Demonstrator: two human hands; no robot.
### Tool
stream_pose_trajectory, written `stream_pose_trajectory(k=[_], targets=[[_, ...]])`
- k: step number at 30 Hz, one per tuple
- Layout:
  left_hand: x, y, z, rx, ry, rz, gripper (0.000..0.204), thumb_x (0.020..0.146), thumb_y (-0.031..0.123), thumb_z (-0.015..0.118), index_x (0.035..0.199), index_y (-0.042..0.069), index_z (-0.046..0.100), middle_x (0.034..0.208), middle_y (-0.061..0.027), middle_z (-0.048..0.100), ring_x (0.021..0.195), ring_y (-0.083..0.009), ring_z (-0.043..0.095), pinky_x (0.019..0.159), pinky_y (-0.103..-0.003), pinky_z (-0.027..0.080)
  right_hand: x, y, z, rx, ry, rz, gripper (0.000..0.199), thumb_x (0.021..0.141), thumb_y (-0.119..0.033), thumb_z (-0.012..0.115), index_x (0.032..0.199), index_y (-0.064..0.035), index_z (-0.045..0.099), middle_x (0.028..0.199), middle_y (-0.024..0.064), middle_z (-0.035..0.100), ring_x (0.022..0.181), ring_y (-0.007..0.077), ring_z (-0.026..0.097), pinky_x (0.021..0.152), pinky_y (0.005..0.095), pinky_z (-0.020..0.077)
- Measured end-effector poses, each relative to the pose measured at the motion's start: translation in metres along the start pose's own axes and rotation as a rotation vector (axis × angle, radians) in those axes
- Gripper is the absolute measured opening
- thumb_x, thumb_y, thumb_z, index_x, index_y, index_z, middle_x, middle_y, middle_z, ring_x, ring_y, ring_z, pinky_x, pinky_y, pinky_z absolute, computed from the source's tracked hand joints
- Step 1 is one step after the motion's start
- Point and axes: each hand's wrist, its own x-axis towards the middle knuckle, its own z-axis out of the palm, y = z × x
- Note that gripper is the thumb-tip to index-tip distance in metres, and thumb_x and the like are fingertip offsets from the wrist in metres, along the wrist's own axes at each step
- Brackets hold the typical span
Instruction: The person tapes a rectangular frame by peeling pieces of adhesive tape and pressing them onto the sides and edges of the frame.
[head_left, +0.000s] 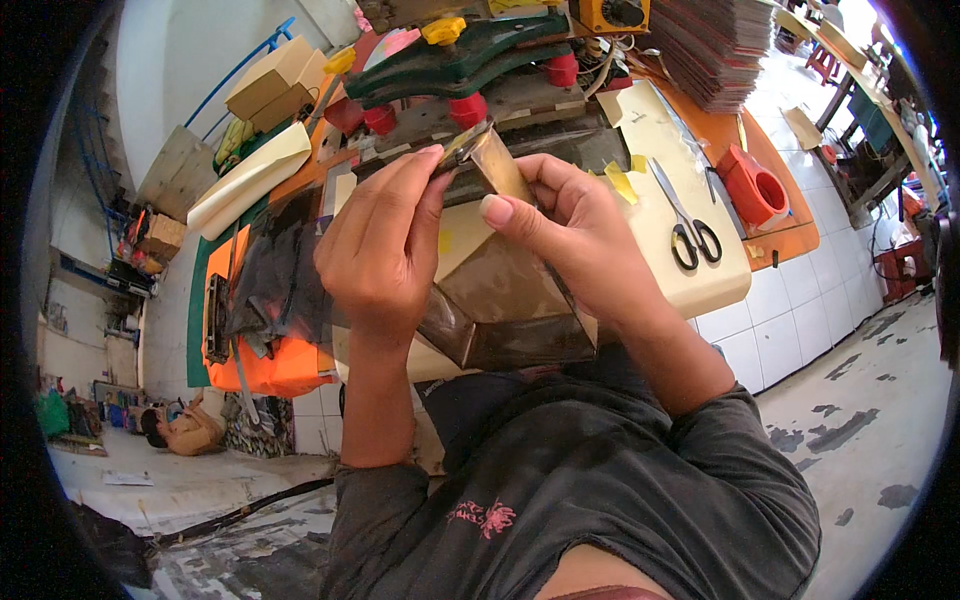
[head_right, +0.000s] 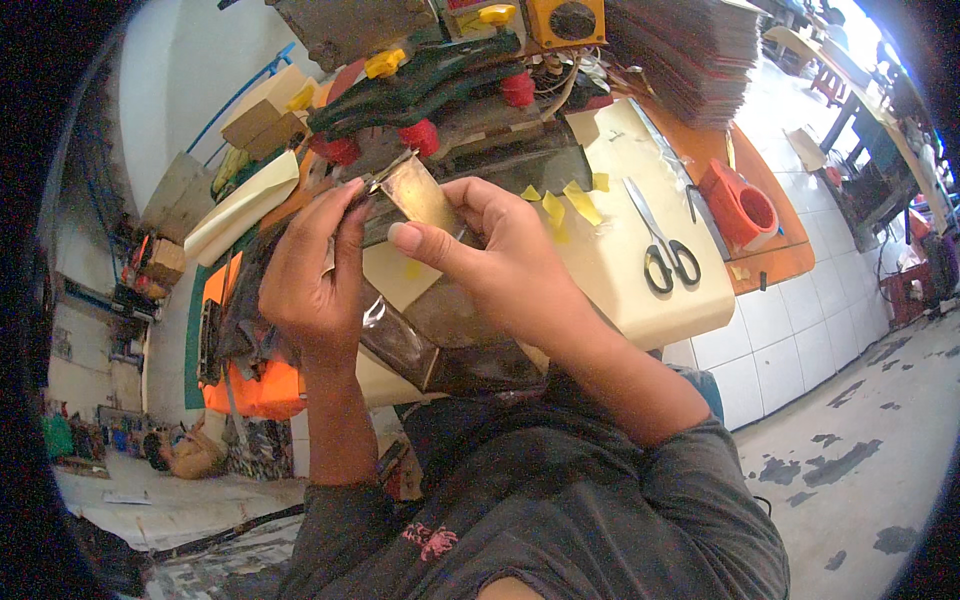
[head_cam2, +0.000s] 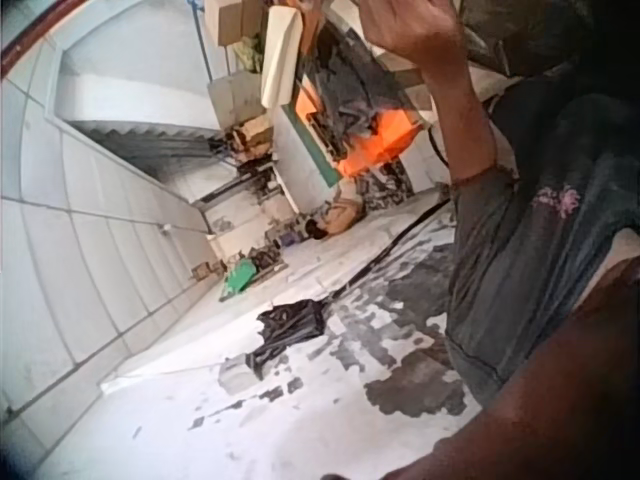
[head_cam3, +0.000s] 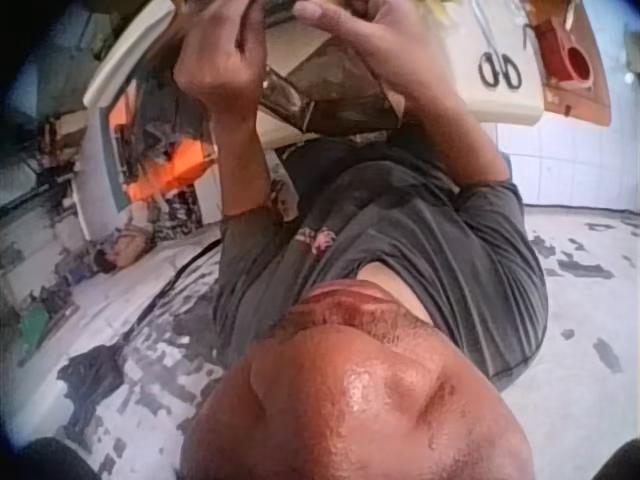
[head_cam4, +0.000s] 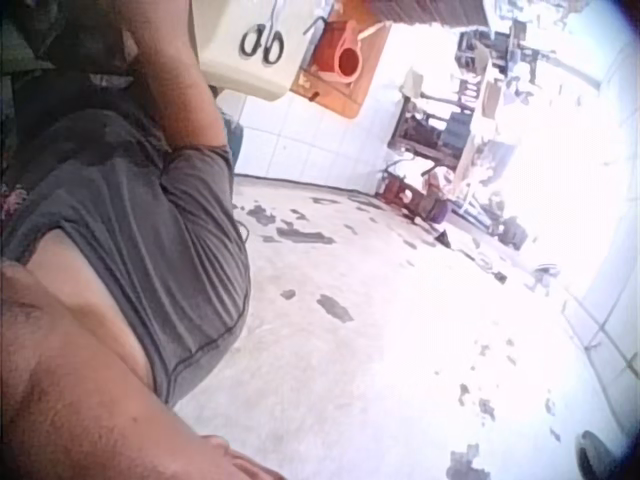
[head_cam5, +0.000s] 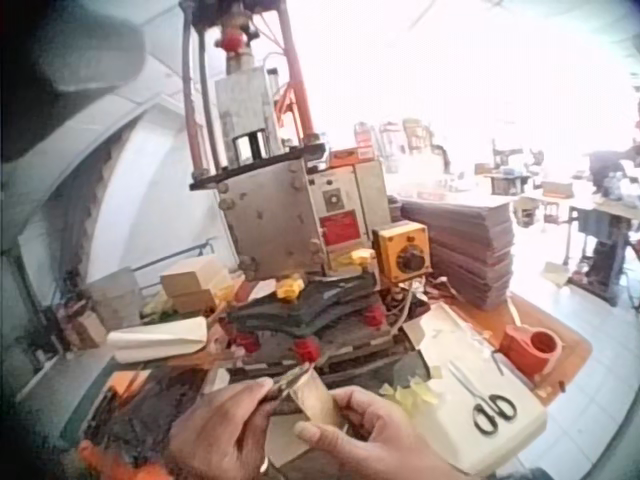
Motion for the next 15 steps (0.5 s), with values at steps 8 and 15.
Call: stream_pose_trajectory(k=[8, 15], targets=[[-0.005, 0.001, 0.009, -0.080, 0.006, -0.031, 0.022, 0.089, 0.003, 0.083, 0.110, 0.002, 0.080, 0.100, -0.0127, 0.080, 0.087, -0.0276, 0.078, 0.076, -0.036, 0.060, -0.005, -0.008, -0.007, -0.100, -0.071, 0.089, 0.046, 0.103, -0.035, 0.076, 0.125, 0.0044, 0.066, 0.108, 0.0049, 0.071, 0.099, 0.0079, 0.063, 0.087, 0.0274, 0.0531], [-0.004, 0.003, 0.010, -0.108, 0.003, -0.063, 0.021, 0.089, 0.003, 0.083, 0.109, 0.003, 0.081, 0.099, -0.0130, 0.080, 0.087, -0.0275, 0.078, 0.076, -0.036, 0.061, -0.005, -0.002, -0.010, -0.166, -0.069, 0.065, 0.046, 0.105, -0.039, 0.073, 0.124, 0.0028, 0.067, 0.098, 0.0017, 0.068, 0.082, 0.0049, 0.058, 0.067, 0.0254, 0.0484]])
